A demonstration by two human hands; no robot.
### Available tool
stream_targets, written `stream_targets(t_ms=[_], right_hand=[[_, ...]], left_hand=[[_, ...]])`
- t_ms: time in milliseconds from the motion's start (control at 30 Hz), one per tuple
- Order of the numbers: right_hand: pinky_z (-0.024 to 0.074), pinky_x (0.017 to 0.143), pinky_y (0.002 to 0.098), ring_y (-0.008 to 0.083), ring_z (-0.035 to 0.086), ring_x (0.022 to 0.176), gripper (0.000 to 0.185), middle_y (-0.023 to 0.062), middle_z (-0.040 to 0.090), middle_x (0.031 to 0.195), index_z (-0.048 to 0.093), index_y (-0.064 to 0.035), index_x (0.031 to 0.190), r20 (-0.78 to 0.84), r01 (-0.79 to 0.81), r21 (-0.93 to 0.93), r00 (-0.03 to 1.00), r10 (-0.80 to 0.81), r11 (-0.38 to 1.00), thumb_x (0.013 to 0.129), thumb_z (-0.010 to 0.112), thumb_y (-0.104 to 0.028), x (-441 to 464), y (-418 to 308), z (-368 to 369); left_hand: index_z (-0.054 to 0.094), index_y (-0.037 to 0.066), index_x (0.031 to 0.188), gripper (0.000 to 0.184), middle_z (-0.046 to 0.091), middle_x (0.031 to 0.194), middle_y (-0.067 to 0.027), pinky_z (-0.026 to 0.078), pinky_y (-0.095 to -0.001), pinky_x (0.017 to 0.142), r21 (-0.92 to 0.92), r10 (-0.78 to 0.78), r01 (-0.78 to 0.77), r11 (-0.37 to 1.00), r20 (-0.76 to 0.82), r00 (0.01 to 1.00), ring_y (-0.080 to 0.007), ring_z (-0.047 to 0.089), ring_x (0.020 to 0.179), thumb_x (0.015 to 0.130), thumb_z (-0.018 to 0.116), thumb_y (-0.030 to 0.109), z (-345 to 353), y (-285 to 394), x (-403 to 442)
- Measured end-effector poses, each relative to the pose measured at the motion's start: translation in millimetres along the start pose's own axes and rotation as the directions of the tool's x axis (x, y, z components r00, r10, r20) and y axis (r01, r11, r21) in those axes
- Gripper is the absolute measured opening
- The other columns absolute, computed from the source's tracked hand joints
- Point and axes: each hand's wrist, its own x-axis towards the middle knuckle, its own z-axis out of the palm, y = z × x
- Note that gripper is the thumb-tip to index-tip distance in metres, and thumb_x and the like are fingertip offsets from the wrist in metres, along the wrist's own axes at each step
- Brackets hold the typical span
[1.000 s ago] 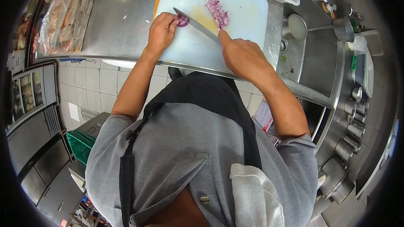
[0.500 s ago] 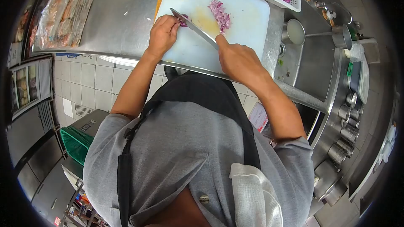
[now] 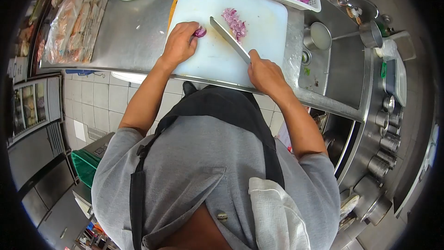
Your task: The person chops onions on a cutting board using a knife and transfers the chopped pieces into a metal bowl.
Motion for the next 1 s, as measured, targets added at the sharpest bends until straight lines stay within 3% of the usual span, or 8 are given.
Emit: stream_targets(t_ms=[67,300,433,633,733,833,1000], right_hand=[[0.0503,0.073,0.0632,0.0514,0.068,0.078,0.017,0.0277,0.07,0.08,0.047,-0.001,0.112,0.004,0.001,0.006,1.0,-0.001,1.0,0.101,0.053,-0.012,-1.3,7.6,3.4],[0.0521,0.073,0.0617,0.0508,0.069,0.079,0.019,0.0271,0.071,0.082,0.049,-0.0001,0.116,-0.043,0.096,-0.041,0.994,-0.098,0.995,0.102,0.049,-0.013,-7.4,-39.5,-44.2],[0.0523,0.073,0.0615,0.05,0.07,0.079,0.019,0.0272,0.071,0.083,0.05,-0.0003,0.117,0.075,0.059,-0.044,0.996,-0.055,0.997,0.102,0.047,-0.012,16.1,-30.2,-6.4],[0.0519,0.072,0.0613,0.0503,0.069,0.078,0.018,0.0281,0.071,0.082,0.049,0.0006,0.116,-0.017,0.081,0.036,0.997,-0.08,0.996,0.103,0.048,-0.012,-0.1,-39.5,-23.2],[0.0515,0.072,0.0617,0.0505,0.069,0.077,0.017,0.0282,0.07,0.081,0.048,0.0005,0.114,0.064,0.04,0.001,0.997,-0.04,0.999,0.103,0.049,-0.013,13.0,-36.3,-4.0],[0.0511,0.072,0.0618,0.0503,0.068,0.076,0.016,0.0272,0.07,0.079,0.048,0.0003,0.113,0.013,0.081,0.018,0.997,-0.081,0.997,0.103,0.051,-0.013,2.3,-44.8,-27.6],[0.0505,0.071,0.062,0.05,0.068,0.075,0.018,0.0266,0.07,0.078,0.047,-0.0003,0.115,0.014,0.079,0.002,0.997,-0.079,0.997,0.103,0.052,-0.013,6.9,-37.3,-6.8]], left_hand=[[0.07,0.002,0.112,0.032,0.071,0.107,-0.014,0.053,-0.0457,0.09,0.025,-0.148,0.145,0.989,0.177,0.973,-0.0365,0.066,0.101,0.083,0.081,0.009,-2.9,6.5,2.1],[0.073,0.002,0.102,0.017,0.071,0.098,-0.0158,0.055,-0.0447,0.082,0.041,-0.148,0.142,0.989,0.227,0.963,-0.0372,0.068,0.091,0.088,0.079,0.011,0.7,14.6,16.5],[0.073,0.002,0.101,0.016,0.071,0.097,-0.0149,0.054,-0.0446,0.082,0.005,-0.144,0.147,0.989,0.214,0.966,-0.037,0.069,0.091,0.089,0.078,0.011,3.0,9.1,15.3],[0.073,0.003,0.105,0.016,0.072,0.098,-0.013,0.055,-0.0428,0.083,-0.023,-0.167,0.174,0.985,0.169,0.971,-0.0347,0.069,0.093,0.09,0.078,0.009,4.8,6.3,5.7],[0.072,0.005,0.101,0.013,0.07,0.096,-0.013,0.053,-0.0451,0.083,-0.076,-0.151,0.161,0.984,0.117,0.982,-0.0364,0.067,0.092,0.089,0.076,0.007,7.4,6.9,-1.2],[0.072,0.006,0.099,0.012,0.069,0.095,-0.0131,0.053,-0.0463,0.082,-0.104,-0.15,0.157,0.982,0.078,0.986,-0.0375,0.066,0.092,0.088,0.076,0.007,6.4,4.1,-4.9],[0.072,0.005,0.101,0.013,0.07,0.097,-0.0128,0.054,-0.0448,0.083,-0.1,-0.148,0.154,0.983,0.062,0.987,-0.0362,0.067,0.093,0.088,0.076,0.006,6.8,3.0,-7.1]])
